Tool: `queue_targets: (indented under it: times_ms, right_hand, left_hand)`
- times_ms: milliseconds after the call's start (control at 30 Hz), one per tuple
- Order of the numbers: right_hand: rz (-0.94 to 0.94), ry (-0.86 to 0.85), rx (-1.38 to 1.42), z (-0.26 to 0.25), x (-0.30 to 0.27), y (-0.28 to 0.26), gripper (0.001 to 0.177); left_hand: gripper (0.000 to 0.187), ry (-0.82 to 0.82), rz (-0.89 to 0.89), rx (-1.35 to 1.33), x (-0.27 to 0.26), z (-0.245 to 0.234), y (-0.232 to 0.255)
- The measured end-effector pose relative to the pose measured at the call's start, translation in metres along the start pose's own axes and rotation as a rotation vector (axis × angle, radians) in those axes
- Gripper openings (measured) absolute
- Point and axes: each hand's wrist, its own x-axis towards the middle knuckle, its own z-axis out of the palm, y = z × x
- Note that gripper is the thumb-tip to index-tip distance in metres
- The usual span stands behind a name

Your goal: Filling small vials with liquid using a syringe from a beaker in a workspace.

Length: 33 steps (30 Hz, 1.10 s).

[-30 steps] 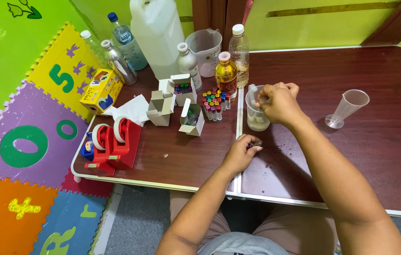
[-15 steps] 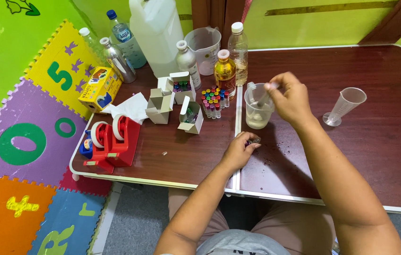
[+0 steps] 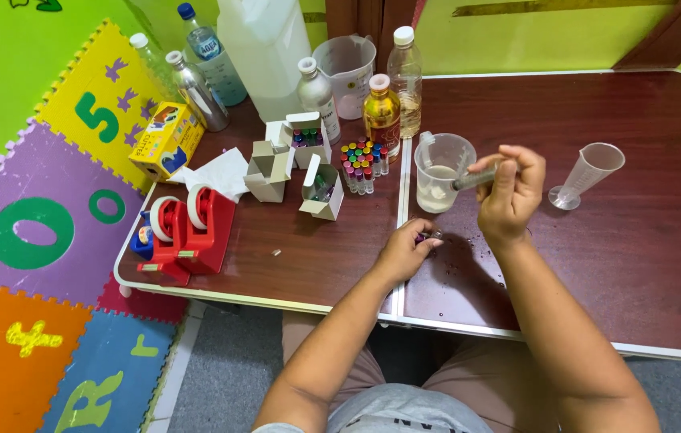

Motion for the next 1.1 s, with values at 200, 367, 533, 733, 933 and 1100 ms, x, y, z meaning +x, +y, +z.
queue_targets:
  times_ms: [200, 367, 533, 733, 933, 1100]
  right_hand:
    - [-0.139, 0.018, -0.016, -0.003, -0.027, 0.004, 0.048]
    - [-0.143, -0.002, -0.015, -0.005, -0.041, 0.008, 0.045]
    - [-0.119, -0.016, 0.013, -0.007, -0.051, 0.01, 0.041]
    - [-0.134, -0.031, 0.032, -0.007, -0.054, 0.012, 0.039]
    - [-0.121, -0.069, 0.03, -0.007, -0.057, 0.013, 0.035]
    - [-0.129, -0.073, 0.032, -0.007, -0.056, 0.013, 0.033]
  left_hand:
    - [0.019, 0.0, 0.05, -0.028, 0.002, -0.001, 0.006]
    - [0.022, 0.012, 0.056, -0.012, 0.002, 0.0, 0.005]
    - [0.023, -0.002, 0.032, 0.02, 0.002, -0.001, 0.004]
    - [0.021, -0.013, 0.024, 0.015, 0.003, -0.003, 0.005]
    - [0.023, -0.023, 0.017, 0.013, 0.002, -0.004, 0.007]
    - [0.025, -0.016, 0.03, 0.018, 0.002, -0.003, 0.003]
